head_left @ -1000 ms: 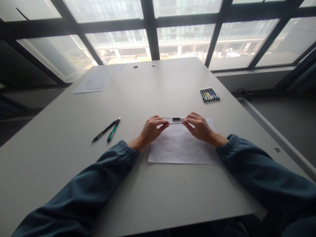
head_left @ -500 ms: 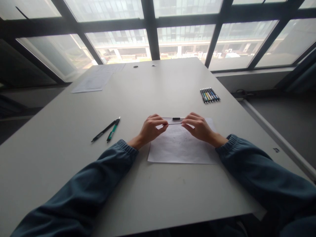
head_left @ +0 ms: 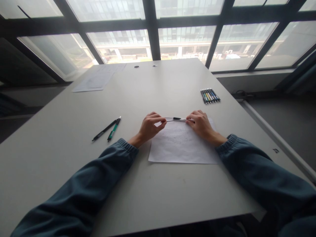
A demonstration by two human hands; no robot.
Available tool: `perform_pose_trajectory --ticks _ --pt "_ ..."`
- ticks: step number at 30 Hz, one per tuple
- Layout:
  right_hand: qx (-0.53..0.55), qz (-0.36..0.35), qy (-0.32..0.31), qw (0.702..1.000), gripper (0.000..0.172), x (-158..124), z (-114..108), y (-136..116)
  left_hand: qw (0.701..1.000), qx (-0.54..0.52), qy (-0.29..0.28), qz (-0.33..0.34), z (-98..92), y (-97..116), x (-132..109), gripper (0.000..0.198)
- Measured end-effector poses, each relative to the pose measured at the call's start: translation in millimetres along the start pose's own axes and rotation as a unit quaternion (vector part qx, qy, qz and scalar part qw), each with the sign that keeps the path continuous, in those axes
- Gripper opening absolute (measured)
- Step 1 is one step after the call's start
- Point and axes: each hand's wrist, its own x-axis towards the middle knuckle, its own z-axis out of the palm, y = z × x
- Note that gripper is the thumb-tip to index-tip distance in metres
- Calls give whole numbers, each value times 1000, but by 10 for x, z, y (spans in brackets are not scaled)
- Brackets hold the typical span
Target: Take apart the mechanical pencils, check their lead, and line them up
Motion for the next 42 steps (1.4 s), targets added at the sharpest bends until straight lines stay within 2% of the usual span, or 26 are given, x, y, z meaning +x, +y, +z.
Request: perform_pose_trajectory --ticks 3,9,14,28,35,42 --pt "10 5 12 1000 8 0 -9 -8 999 -2 20 -25 -29 -42 3 15" --pt "52 44 126 990 4 -15 6 52 991 28 100 -88 -96 -185 -1 16" --pt "64 44 175 981 3 -7 -2 72 993 36 80 -75 -89 -191 -5 16" --pt "52 20 136 989 6 -7 -26 9 998 24 33 -43 -60 -150 2 16" --pt "30 -28 102 994 6 -18 -64 -67 998 57 -2 -12 -21 -165 -20 18" --pt "60 -81 47 994 5 14 -10 -66 996 80 -38 7 -15 -120 -20 18"
